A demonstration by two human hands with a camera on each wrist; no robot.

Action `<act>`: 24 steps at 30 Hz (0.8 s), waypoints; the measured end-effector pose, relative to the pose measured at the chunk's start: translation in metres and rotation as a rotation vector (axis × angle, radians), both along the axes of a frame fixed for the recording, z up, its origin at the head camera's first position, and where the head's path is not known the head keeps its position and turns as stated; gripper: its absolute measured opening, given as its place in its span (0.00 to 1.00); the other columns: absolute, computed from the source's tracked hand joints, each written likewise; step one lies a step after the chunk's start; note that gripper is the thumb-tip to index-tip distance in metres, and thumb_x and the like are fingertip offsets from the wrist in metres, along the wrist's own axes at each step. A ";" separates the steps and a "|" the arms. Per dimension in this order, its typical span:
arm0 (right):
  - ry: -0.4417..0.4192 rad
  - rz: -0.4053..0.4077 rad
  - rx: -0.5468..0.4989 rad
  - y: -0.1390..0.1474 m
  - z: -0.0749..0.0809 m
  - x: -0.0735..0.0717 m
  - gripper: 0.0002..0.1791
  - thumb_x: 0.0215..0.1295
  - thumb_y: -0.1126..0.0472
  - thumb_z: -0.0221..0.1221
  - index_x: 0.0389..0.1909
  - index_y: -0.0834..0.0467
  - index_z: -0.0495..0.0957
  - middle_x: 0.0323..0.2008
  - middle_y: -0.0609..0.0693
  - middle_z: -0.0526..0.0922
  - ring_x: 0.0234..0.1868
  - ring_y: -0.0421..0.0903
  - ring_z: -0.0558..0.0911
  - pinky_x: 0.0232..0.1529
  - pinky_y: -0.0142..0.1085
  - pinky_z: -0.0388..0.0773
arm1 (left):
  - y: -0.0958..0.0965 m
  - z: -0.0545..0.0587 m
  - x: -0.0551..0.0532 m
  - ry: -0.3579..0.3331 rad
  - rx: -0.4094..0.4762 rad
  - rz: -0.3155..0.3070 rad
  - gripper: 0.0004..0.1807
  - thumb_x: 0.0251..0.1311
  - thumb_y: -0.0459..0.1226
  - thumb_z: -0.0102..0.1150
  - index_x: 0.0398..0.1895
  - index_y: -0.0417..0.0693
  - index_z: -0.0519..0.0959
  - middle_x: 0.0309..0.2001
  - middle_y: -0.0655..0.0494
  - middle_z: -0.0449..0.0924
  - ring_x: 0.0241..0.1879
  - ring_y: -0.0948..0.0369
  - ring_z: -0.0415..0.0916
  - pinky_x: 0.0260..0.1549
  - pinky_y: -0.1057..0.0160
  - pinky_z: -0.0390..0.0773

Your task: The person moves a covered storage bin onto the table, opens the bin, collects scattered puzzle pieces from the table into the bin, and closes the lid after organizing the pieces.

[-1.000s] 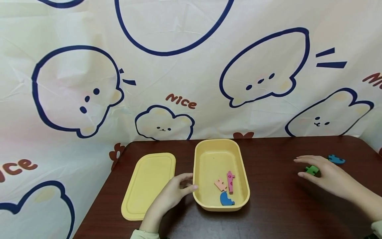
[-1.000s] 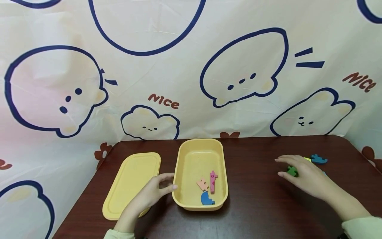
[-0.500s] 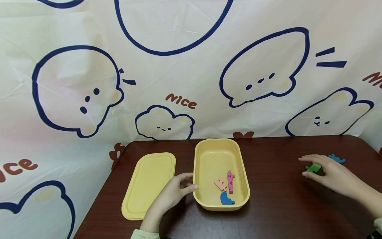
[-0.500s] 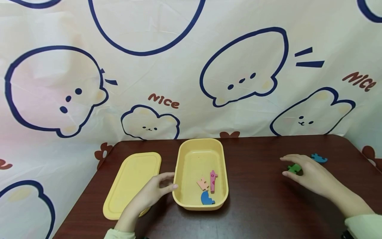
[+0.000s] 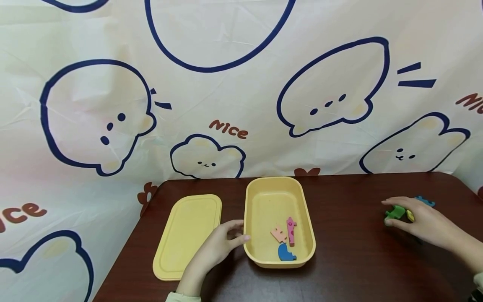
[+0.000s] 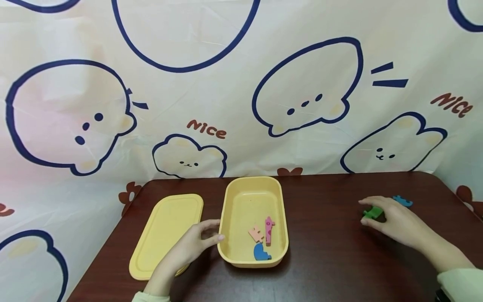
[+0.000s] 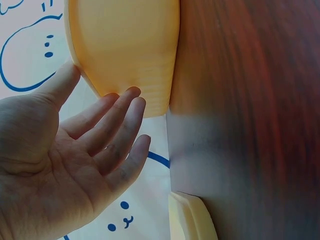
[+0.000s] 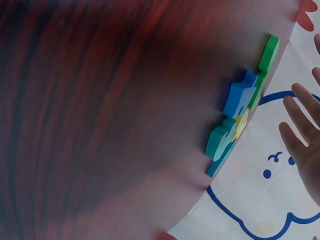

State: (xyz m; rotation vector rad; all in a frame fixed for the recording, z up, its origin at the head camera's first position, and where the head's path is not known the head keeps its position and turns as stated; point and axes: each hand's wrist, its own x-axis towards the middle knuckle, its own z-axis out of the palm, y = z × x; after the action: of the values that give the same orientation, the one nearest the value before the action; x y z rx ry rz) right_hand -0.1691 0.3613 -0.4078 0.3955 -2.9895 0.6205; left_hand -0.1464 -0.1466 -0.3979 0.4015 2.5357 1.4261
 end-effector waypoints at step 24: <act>-0.013 -0.035 -0.022 0.016 -0.012 -0.012 0.39 0.55 0.46 0.72 0.59 0.68 0.73 0.57 0.75 0.71 0.57 0.72 0.68 0.50 0.70 0.65 | -0.001 0.000 0.000 0.004 0.008 -0.004 0.26 0.64 0.39 0.65 0.61 0.33 0.74 0.53 0.43 0.79 0.47 0.52 0.80 0.46 0.52 0.79</act>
State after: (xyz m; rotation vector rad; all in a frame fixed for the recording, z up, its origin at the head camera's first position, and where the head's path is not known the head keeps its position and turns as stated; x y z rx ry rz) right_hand -0.1808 0.3772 -0.4200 0.3390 -2.9922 0.6550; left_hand -0.1464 -0.1475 -0.3982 0.4105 2.5322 1.4355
